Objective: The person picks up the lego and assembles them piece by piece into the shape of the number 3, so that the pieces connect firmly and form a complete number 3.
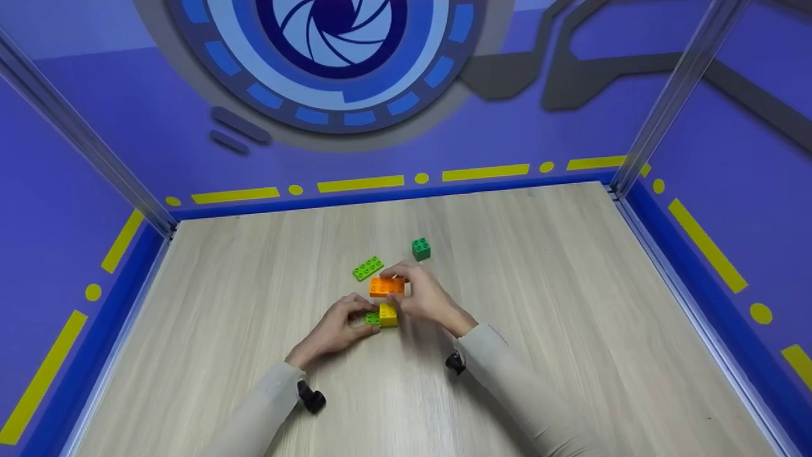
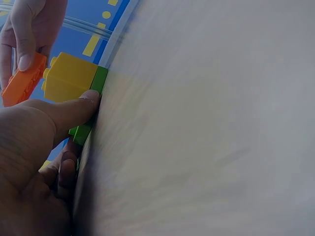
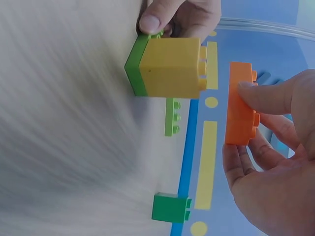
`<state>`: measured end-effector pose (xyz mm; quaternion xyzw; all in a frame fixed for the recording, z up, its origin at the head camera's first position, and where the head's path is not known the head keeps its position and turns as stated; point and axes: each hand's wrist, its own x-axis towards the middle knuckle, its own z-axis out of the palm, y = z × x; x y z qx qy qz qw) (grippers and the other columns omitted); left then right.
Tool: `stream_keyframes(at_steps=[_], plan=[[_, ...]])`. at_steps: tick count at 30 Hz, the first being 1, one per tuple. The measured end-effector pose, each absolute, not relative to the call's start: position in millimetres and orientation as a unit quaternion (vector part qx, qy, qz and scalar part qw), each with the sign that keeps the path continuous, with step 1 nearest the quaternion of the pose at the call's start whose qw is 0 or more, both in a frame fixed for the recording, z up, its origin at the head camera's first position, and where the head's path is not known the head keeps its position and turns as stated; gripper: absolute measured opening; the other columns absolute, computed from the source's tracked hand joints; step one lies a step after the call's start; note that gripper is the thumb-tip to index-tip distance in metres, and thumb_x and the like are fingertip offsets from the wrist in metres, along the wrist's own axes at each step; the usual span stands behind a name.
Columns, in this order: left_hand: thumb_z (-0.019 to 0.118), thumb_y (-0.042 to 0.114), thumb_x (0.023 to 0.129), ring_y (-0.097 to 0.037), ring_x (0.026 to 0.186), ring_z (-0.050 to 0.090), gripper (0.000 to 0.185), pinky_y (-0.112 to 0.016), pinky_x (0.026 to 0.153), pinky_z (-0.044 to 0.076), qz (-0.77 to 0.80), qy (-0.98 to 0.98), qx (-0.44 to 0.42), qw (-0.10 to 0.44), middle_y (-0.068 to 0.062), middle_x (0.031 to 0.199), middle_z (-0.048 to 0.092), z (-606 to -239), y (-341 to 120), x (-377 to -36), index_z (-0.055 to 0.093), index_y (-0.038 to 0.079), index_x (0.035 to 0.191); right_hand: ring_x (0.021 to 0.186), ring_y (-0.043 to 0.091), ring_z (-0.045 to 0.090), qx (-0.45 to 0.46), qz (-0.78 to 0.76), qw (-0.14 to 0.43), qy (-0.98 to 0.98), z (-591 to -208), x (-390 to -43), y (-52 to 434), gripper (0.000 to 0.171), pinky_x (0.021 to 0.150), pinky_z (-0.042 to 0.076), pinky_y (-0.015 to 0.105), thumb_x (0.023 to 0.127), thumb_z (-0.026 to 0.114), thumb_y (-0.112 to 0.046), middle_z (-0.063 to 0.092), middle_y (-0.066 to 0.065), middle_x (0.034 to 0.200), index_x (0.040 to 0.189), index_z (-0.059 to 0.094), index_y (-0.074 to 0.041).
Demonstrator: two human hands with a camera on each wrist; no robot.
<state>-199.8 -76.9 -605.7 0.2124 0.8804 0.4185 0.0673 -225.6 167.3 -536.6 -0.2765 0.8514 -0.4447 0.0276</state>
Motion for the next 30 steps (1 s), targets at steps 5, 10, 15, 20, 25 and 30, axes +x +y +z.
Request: stream_keyframes(at_steps=[5, 10, 15, 20, 25, 30], plan=[[0.084, 0.03, 0.094, -0.018, 0.111, 0.059, 0.037, -0.035, 0.097, 0.046, 0.415, 0.883, 0.203, 0.079, 0.001, 0.116, 0.067, -605, -77, -199, 0.078, 0.014, 0.126, 0.109, 0.028, 0.068, -0.279, -0.452, 0.034, 0.846, -537, -222, 164, 0.038, 0.101, 0.057, 0.055, 0.091, 0.078, 0.007, 0.075, 0.01, 0.125, 0.127, 0.073, -0.003], [0.083, 0.03, 0.095, -0.019, 0.113, 0.058, 0.036, -0.037, 0.1, 0.048, 0.406, 0.888, 0.198, 0.086, 0.002, 0.115, 0.065, -604, -77, -198, 0.077, 0.014, 0.128, 0.108, 0.026, 0.069, -0.284, -0.451, 0.04, 0.845, -538, -219, 162, 0.037, 0.101, 0.057, 0.054, 0.092, 0.08, 0.004, 0.075, 0.009, 0.125, 0.128, 0.073, -0.004], [0.082, 0.03, 0.096, -0.019, 0.114, 0.057, 0.036, -0.038, 0.101, 0.048, 0.398, 0.892, 0.196, 0.088, 0.002, 0.114, 0.063, -603, -76, -199, 0.077, 0.014, 0.128, 0.107, 0.026, 0.069, -0.291, -0.452, 0.037, 0.843, -541, -217, 161, 0.035, 0.1, 0.058, 0.054, 0.092, 0.08, 0.003, 0.075, 0.008, 0.122, 0.126, 0.074, -0.004], [0.084, 0.03, 0.094, -0.018, 0.112, 0.056, 0.03, -0.038, 0.1, 0.048, 0.394, 0.895, 0.194, 0.084, 0.002, 0.113, 0.062, -604, -76, -199, 0.076, 0.011, 0.117, 0.106, 0.024, 0.069, -0.294, -0.459, 0.041, 0.838, -542, -215, 160, 0.032, 0.099, 0.058, 0.053, 0.092, 0.08, 0.002, 0.076, 0.006, 0.118, 0.123, 0.076, -0.007], [0.084, 0.03, 0.094, -0.018, 0.109, 0.055, 0.029, -0.037, 0.099, 0.048, 0.396, 0.894, 0.191, 0.08, 0.002, 0.111, 0.062, -603, -76, -199, 0.074, 0.009, 0.111, 0.107, 0.024, 0.069, -0.295, -0.46, 0.045, 0.836, -543, -213, 158, 0.032, 0.099, 0.058, 0.053, 0.092, 0.08, 0.003, 0.076, 0.006, 0.118, 0.121, 0.076, -0.008], [0.084, 0.03, 0.094, -0.017, 0.105, 0.054, 0.029, -0.036, 0.097, 0.047, 0.4, 0.893, 0.191, 0.081, 0.001, 0.108, 0.061, -603, -76, -199, 0.075, 0.011, 0.114, 0.108, 0.024, 0.069, -0.298, -0.455, 0.046, 0.838, -543, -211, 157, 0.033, 0.099, 0.059, 0.051, 0.092, 0.079, 0.005, 0.076, 0.005, 0.119, 0.122, 0.076, -0.008]])
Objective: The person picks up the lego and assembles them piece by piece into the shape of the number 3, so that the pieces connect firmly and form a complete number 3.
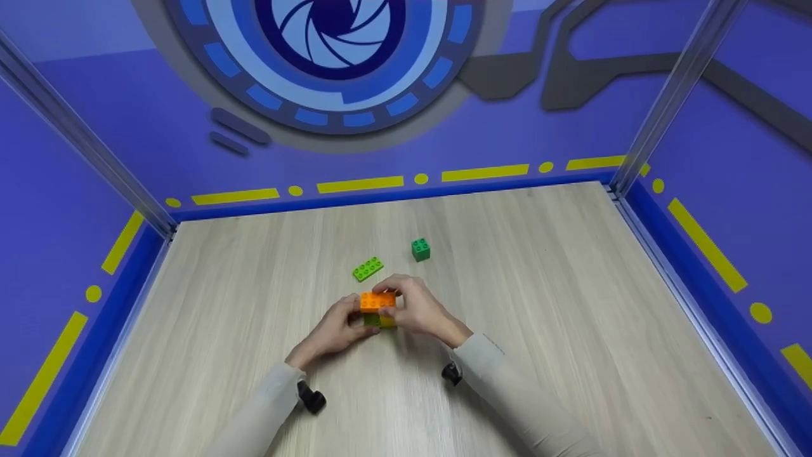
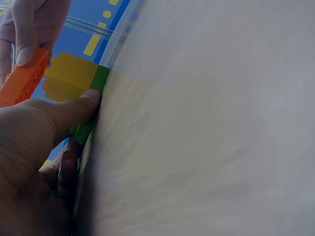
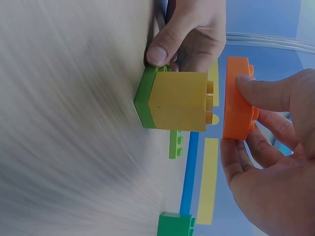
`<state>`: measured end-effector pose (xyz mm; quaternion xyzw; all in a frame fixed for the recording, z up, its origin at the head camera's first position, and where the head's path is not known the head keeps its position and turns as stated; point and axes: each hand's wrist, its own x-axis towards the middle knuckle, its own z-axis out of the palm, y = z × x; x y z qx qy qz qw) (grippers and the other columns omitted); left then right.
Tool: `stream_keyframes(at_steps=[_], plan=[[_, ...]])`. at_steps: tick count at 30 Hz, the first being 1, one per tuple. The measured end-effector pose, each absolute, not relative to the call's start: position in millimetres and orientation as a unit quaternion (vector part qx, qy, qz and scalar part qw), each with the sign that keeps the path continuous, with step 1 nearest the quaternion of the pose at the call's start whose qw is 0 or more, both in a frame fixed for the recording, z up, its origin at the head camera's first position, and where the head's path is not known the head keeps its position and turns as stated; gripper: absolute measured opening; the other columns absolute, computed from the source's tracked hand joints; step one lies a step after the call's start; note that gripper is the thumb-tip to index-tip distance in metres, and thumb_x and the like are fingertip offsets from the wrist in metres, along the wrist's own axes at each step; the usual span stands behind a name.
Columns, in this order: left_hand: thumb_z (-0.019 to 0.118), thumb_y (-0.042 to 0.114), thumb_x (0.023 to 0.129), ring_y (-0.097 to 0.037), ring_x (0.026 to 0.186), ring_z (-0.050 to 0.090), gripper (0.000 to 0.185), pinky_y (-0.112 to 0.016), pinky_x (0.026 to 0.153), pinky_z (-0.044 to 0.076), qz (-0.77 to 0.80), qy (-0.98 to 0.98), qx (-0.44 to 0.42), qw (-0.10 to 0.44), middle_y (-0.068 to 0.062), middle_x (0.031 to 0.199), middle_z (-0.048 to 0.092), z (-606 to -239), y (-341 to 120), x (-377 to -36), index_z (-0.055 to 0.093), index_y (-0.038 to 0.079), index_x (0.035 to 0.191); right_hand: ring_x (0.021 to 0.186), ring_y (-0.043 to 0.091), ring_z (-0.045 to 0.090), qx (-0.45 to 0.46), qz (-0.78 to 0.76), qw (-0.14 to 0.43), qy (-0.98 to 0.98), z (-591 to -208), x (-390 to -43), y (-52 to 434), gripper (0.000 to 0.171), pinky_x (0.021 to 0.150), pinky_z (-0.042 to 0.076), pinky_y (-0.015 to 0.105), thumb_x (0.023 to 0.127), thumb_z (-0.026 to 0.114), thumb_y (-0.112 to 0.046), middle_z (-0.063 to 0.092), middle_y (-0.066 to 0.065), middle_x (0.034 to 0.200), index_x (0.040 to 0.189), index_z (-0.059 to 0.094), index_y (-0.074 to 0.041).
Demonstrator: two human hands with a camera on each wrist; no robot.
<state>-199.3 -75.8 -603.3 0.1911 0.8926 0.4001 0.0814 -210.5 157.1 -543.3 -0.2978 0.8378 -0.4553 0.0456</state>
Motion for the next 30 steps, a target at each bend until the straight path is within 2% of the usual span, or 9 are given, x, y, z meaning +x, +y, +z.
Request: stream_keyframes(at_steps=[5, 12, 23, 30], plan=[[0.083, 0.031, 0.095, -0.016, 0.104, 0.053, 0.032, -0.037, 0.098, 0.046, 0.401, 0.891, 0.194, 0.085, 0.003, 0.108, 0.061, -602, -75, -200, 0.077, 0.015, 0.122, 0.11, 0.025, 0.07, -0.297, -0.449, 0.05, 0.841, -545, -209, 157, 0.034, 0.1, 0.059, 0.05, 0.091, 0.078, 0.007, 0.076, 0.006, 0.12, 0.122, 0.076, -0.007], [0.084, 0.034, 0.095, -0.017, 0.101, 0.052, 0.032, -0.033, 0.092, 0.044, 0.398, 0.892, 0.199, 0.075, 0.003, 0.106, 0.06, -601, -76, -199, 0.077, 0.015, 0.119, 0.112, 0.026, 0.07, -0.294, -0.453, 0.063, 0.839, -548, -208, 157, 0.034, 0.102, 0.058, 0.05, 0.091, 0.076, 0.009, 0.077, 0.006, 0.12, 0.121, 0.076, -0.007], [0.083, 0.034, 0.095, -0.016, 0.104, 0.053, 0.031, -0.034, 0.095, 0.045, 0.398, 0.892, 0.198, 0.079, 0.005, 0.108, 0.06, -602, -76, -198, 0.077, 0.017, 0.12, 0.111, 0.025, 0.07, -0.292, -0.457, 0.067, 0.838, -555, -207, 159, 0.031, 0.103, 0.058, 0.051, 0.094, 0.078, 0.002, 0.076, 0.005, 0.12, 0.123, 0.077, -0.009], [0.084, 0.033, 0.094, -0.016, 0.102, 0.053, 0.032, -0.034, 0.094, 0.045, 0.397, 0.893, 0.198, 0.076, 0.004, 0.107, 0.061, -602, -76, -197, 0.078, 0.017, 0.121, 0.112, 0.022, 0.07, -0.297, -0.442, 0.047, 0.845, -557, -207, 160, 0.033, 0.103, 0.058, 0.047, 0.092, 0.08, 0.002, 0.077, 0.001, 0.119, 0.122, 0.078, -0.011]])
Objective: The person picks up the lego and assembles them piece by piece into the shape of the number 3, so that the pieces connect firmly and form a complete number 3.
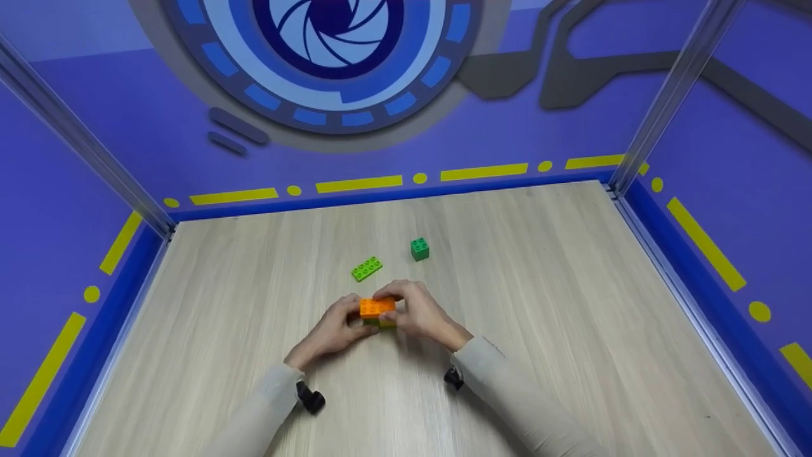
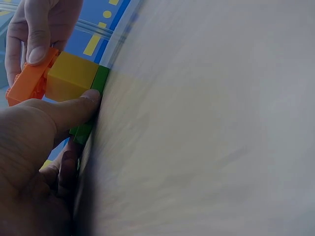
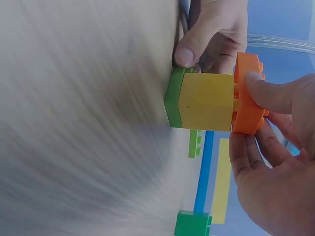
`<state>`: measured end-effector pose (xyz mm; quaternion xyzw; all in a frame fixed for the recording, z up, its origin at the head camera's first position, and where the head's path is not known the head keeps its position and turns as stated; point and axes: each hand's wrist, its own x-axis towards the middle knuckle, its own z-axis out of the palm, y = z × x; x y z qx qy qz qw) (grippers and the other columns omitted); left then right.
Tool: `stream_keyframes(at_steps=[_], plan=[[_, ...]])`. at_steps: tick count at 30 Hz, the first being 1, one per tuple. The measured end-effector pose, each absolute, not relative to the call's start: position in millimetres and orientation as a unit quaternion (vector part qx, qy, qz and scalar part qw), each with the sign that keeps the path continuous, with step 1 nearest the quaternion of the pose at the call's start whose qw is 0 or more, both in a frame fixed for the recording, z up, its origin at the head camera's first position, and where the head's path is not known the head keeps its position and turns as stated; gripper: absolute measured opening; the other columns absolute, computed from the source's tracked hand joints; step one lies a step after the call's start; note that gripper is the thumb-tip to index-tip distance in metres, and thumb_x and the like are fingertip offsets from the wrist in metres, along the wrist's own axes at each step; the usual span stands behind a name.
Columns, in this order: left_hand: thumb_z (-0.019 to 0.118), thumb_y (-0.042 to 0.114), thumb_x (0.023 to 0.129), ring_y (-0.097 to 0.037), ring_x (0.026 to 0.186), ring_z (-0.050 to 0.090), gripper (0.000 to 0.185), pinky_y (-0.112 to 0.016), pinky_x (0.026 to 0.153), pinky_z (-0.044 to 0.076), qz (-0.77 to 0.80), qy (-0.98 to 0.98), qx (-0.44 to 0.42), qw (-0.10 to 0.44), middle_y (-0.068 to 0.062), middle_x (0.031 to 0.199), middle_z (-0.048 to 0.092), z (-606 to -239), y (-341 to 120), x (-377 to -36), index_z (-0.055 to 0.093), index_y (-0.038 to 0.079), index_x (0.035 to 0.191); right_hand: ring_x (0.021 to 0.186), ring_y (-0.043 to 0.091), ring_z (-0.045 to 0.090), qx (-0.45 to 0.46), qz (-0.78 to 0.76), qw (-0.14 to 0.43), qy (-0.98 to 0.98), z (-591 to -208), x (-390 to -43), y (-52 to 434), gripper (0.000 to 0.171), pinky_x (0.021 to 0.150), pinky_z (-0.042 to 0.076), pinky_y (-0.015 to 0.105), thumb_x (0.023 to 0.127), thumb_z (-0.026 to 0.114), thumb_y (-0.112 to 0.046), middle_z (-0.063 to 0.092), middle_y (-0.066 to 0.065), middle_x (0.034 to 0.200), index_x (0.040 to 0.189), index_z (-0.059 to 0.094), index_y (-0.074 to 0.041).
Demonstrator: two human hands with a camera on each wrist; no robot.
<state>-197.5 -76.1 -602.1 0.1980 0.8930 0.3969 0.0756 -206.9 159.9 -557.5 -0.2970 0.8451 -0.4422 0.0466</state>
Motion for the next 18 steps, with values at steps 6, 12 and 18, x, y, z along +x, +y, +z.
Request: stream_keyframes(at_steps=[6, 12, 18], plan=[[0.083, 0.034, 0.095, -0.015, 0.102, 0.053, 0.031, -0.033, 0.094, 0.045, 0.4, 0.891, 0.197, 0.079, 0.006, 0.107, 0.06, -601.2, -76.5, -198.6, 0.078, 0.018, 0.122, 0.113, 0.02, 0.069, -0.298, -0.438, 0.043, 0.847, -557.7, -207.1, 160.1, 0.033, 0.105, 0.057, 0.046, 0.092, 0.079, 0.003, 0.077, -0.001, 0.119, 0.122, 0.079, -0.012], [0.083, 0.034, 0.096, -0.014, 0.103, 0.053, 0.03, -0.033, 0.095, 0.045, 0.403, 0.89, 0.2, 0.078, 0.006, 0.107, 0.06, -602.4, -76.7, -198.4, 0.077, 0.018, 0.12, 0.113, 0.021, 0.07, -0.307, -0.436, 0.039, 0.845, -558.3, -207.0, 161.8, 0.034, 0.103, 0.058, 0.047, 0.092, 0.079, 0.003, 0.078, 0.0, 0.12, 0.123, 0.078, -0.012], [0.083, 0.034, 0.095, -0.016, 0.104, 0.054, 0.031, -0.035, 0.096, 0.046, 0.407, 0.889, 0.194, 0.08, 0.006, 0.108, 0.061, -603.1, -75.7, -198.1, 0.077, 0.018, 0.121, 0.115, 0.02, 0.07, -0.287, -0.454, 0.057, 0.841, -561.2, -207.6, 163.6, 0.033, 0.107, 0.055, 0.048, 0.093, 0.081, -0.002, 0.077, -0.003, 0.12, 0.123, 0.079, -0.016]])
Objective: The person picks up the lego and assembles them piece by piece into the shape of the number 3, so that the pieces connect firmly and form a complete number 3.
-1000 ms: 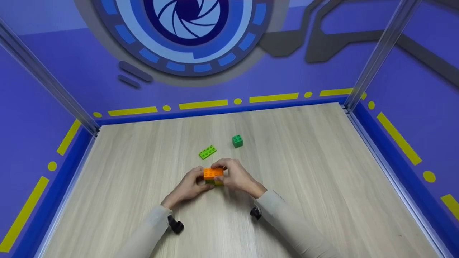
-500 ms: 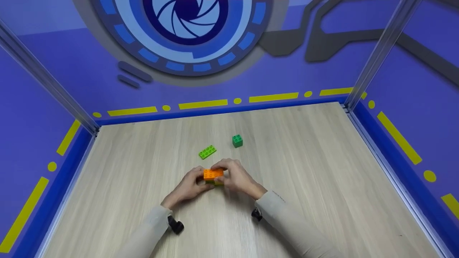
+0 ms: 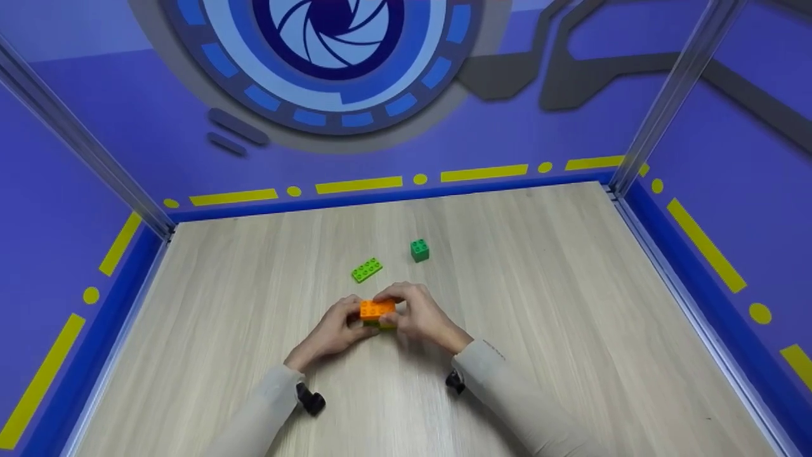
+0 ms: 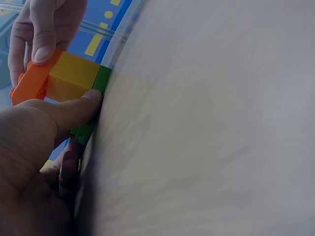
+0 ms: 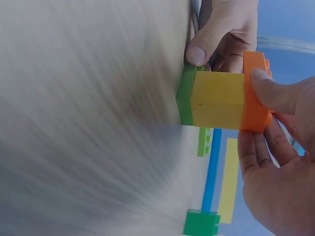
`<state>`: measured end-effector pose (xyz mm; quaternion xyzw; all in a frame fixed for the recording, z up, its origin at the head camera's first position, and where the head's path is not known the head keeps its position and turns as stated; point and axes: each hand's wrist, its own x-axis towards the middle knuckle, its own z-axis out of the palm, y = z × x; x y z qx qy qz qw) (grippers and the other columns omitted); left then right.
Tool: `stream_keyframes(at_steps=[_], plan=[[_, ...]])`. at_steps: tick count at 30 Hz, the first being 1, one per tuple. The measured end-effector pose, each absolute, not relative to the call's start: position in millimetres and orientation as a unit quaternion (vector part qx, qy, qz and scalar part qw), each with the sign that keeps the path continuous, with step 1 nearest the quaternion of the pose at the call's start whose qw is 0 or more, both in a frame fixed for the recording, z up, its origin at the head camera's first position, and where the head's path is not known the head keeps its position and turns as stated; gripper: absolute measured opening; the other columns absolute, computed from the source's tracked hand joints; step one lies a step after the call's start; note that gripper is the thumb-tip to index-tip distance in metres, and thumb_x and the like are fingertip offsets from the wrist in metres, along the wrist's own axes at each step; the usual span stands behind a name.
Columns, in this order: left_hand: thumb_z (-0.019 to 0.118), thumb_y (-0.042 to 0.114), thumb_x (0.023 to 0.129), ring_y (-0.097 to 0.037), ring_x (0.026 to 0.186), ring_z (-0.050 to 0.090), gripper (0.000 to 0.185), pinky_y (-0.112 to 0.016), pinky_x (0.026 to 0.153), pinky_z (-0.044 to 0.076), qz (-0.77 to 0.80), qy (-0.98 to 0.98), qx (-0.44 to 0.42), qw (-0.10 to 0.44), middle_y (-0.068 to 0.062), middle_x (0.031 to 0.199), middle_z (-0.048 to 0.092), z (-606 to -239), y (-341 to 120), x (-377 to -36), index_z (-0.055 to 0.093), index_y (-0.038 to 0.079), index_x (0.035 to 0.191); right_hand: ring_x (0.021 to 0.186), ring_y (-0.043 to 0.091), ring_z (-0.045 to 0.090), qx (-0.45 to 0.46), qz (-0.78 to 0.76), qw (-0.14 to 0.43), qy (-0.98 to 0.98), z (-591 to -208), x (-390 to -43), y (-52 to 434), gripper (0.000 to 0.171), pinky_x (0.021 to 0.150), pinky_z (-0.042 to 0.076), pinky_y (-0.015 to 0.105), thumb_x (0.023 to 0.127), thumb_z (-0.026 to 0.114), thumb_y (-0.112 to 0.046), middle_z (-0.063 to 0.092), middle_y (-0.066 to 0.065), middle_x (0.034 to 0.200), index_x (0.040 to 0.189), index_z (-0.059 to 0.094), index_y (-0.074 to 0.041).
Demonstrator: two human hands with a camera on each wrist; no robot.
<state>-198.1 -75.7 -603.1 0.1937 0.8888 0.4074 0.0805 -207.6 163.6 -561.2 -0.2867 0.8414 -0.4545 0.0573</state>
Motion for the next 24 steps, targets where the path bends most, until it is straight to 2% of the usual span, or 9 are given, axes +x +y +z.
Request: stream_keyframes(at_steps=[8, 15, 24], plan=[[0.084, 0.035, 0.094, -0.016, 0.105, 0.055, 0.032, -0.037, 0.097, 0.046, 0.408, 0.89, 0.187, 0.084, 0.007, 0.108, 0.06, -603.9, -75.8, -198.6, 0.078, 0.019, 0.122, 0.115, 0.02, 0.07, -0.285, -0.459, 0.069, 0.839, -562.0, -209.7, 163.9, 0.03, 0.107, 0.055, 0.049, 0.094, 0.082, -0.008, 0.077, -0.003, 0.121, 0.123, 0.079, -0.015], [0.085, 0.031, 0.094, -0.016, 0.105, 0.054, 0.03, -0.038, 0.098, 0.045, 0.414, 0.887, 0.181, 0.095, 0.006, 0.107, 0.06, -601.2, -76.5, -198.6, 0.078, 0.02, 0.121, 0.116, 0.023, 0.07, -0.287, -0.46, 0.076, 0.837, -557.7, -209.2, 161.9, 0.033, 0.106, 0.056, 0.051, 0.093, 0.08, -0.002, 0.077, 0.0, 0.122, 0.124, 0.078, -0.013], [0.087, 0.026, 0.092, -0.017, 0.1, 0.058, 0.029, -0.033, 0.092, 0.049, 0.463, 0.86, 0.187, 0.105, 0.004, 0.11, 0.066, -595.0, -79.4, -199.9, 0.077, 0.017, 0.118, 0.115, 0.021, 0.071, -0.285, -0.459, 0.077, 0.838, -556.5, -209.3, 161.6, 0.032, 0.106, 0.057, 0.051, 0.093, 0.082, -0.005, 0.077, 0.001, 0.121, 0.124, 0.078, -0.012]])
